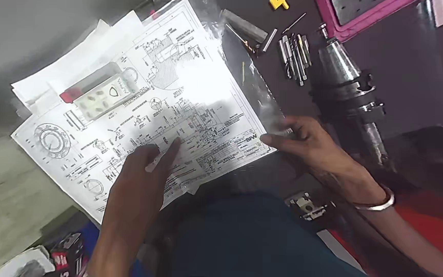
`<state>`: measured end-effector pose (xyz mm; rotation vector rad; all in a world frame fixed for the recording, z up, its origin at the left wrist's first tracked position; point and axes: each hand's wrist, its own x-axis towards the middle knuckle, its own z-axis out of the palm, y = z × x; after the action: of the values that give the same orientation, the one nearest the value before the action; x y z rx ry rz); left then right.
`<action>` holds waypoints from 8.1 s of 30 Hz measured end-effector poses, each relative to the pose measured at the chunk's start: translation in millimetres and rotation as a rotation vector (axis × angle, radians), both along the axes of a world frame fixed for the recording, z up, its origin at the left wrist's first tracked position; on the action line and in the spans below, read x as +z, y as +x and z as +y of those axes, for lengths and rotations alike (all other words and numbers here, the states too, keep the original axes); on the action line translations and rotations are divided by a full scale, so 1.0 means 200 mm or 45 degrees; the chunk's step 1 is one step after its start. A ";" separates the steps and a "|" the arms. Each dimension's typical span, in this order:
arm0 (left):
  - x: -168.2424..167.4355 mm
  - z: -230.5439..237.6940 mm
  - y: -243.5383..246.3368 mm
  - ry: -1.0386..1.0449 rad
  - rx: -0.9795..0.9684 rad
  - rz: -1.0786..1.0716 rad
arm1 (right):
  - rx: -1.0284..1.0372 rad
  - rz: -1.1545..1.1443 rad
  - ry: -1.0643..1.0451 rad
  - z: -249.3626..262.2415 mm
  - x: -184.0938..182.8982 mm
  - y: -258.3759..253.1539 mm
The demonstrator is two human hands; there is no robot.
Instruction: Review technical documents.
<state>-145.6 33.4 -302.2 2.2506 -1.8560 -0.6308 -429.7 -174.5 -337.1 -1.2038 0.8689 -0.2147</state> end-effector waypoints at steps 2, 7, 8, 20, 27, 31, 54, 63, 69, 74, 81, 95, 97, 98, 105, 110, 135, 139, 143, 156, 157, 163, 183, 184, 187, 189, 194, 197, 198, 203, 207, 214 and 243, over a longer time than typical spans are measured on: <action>0.01 -0.03 0.01 0.036 -0.066 -0.015 | -0.020 -0.102 0.075 -0.01 -0.04 -0.01; 0.03 -0.09 0.01 0.141 -0.197 -0.110 | 0.035 -0.292 0.123 -0.04 -0.11 -0.03; 0.04 -0.10 0.01 0.161 -0.215 -0.129 | 0.050 -0.304 0.118 -0.04 -0.12 -0.04; 0.07 -0.13 -0.02 0.205 -0.201 -0.173 | 0.085 -0.301 -0.012 -0.05 -0.14 -0.04; 0.09 -0.14 -0.04 0.228 -0.220 -0.148 | 0.043 -0.293 0.034 -0.04 -0.11 -0.03; 0.09 -0.15 -0.05 0.250 -0.232 -0.160 | 0.045 -0.307 0.045 -0.05 -0.11 -0.03; 0.08 -0.16 -0.06 0.238 -0.227 -0.196 | 0.064 -0.342 0.040 -0.05 -0.13 -0.03; 0.08 -0.16 -0.06 0.231 -0.215 -0.212 | 0.076 -0.344 0.061 -0.06 -0.13 -0.03; 0.08 -0.16 -0.07 0.249 -0.205 -0.202 | 0.089 -0.350 0.070 -0.06 -0.13 -0.03; 0.08 -0.16 -0.07 0.239 -0.210 -0.195 | 0.094 -0.364 0.066 -0.06 -0.13 -0.03; 0.08 -0.16 -0.07 0.263 -0.211 -0.219 | 0.092 -0.360 0.061 -0.06 -0.13 -0.03; 0.07 -0.16 -0.07 0.212 -0.214 -0.232 | 0.106 -0.358 0.056 -0.06 -0.14 -0.03; 0.07 -0.16 -0.07 0.210 -0.207 -0.229 | 0.096 -0.354 0.060 -0.06 -0.14 -0.03; 0.07 -0.16 -0.07 0.209 -0.205 -0.237 | 0.097 -0.353 0.059 -0.06 -0.14 -0.03; 0.08 -0.19 -0.06 0.180 -0.180 -0.317 | 0.097 -0.365 0.085 -0.06 -0.14 -0.03; 0.06 -0.20 -0.05 0.155 -0.172 -0.384 | 0.095 -0.364 0.086 -0.06 -0.14 -0.03; 0.05 -0.25 -0.05 0.155 -0.144 -0.407 | 0.127 -0.331 -0.005 -0.07 -0.15 -0.03; 0.05 -0.25 -0.05 0.162 -0.141 -0.426 | 0.121 -0.330 -0.013 -0.06 -0.15 -0.03; 0.06 -0.26 -0.06 0.221 -0.142 -0.434 | 0.101 -0.361 0.012 -0.06 -0.15 -0.03; 0.07 -0.27 -0.06 0.256 -0.142 -0.446 | 0.075 -0.390 0.037 -0.05 -0.14 -0.01; 0.07 -0.27 -0.06 0.255 -0.141 -0.449 | 0.077 -0.387 0.031 -0.05 -0.14 -0.01; 0.09 -0.28 -0.06 0.317 -0.146 -0.421 | 0.097 -0.357 0.012 -0.06 -0.14 -0.02; 0.07 -0.28 -0.06 0.326 -0.119 -0.414 | 0.135 -0.131 -0.254 -0.48 0.06 0.70; 0.07 -0.28 -0.06 0.323 -0.119 -0.413 | 0.128 -0.145 -0.265 -0.49 0.06 0.71; 0.05 -0.27 -0.06 0.247 -0.114 -0.431 | 0.130 -0.199 -0.241 -0.52 0.01 0.70; 0.03 -0.26 -0.06 0.163 -0.096 -0.462 | 0.105 -0.205 -0.233 -0.53 -0.01 0.69; 0.02 -0.26 -0.06 0.119 -0.074 -0.440 | 0.078 -0.214 -0.230 -0.52 -0.04 0.69; 0.02 -0.26 -0.06 0.105 -0.061 -0.440 | 0.075 -0.228 -0.230 -0.52 -0.05 0.69; 0.02 -0.26 -0.06 0.101 -0.060 -0.444 | 0.072 -0.225 -0.226 -0.52 -0.05 0.69; 0.02 -0.26 -0.07 0.112 -0.044 -0.446 | 0.062 -0.221 -0.206 -0.52 -0.05 0.68; 0.03 -0.26 -0.07 0.145 -0.052 -0.469 | 0.075 -0.203 -0.238 -0.52 -0.05 0.68; 0.03 -0.27 -0.08 0.174 -0.054 -0.466 | 0.069 -0.203 -0.237 -0.51 -0.04 0.68; 0.05 -0.27 -0.08 0.233 -0.074 -0.452 | 0.087 -0.226 -0.246 -0.51 -0.06 0.67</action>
<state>-160.9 -20.5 -292.7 2.5745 -2.1055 -0.4479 -295.1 -277.4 -348.3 -1.3692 0.6624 -0.3510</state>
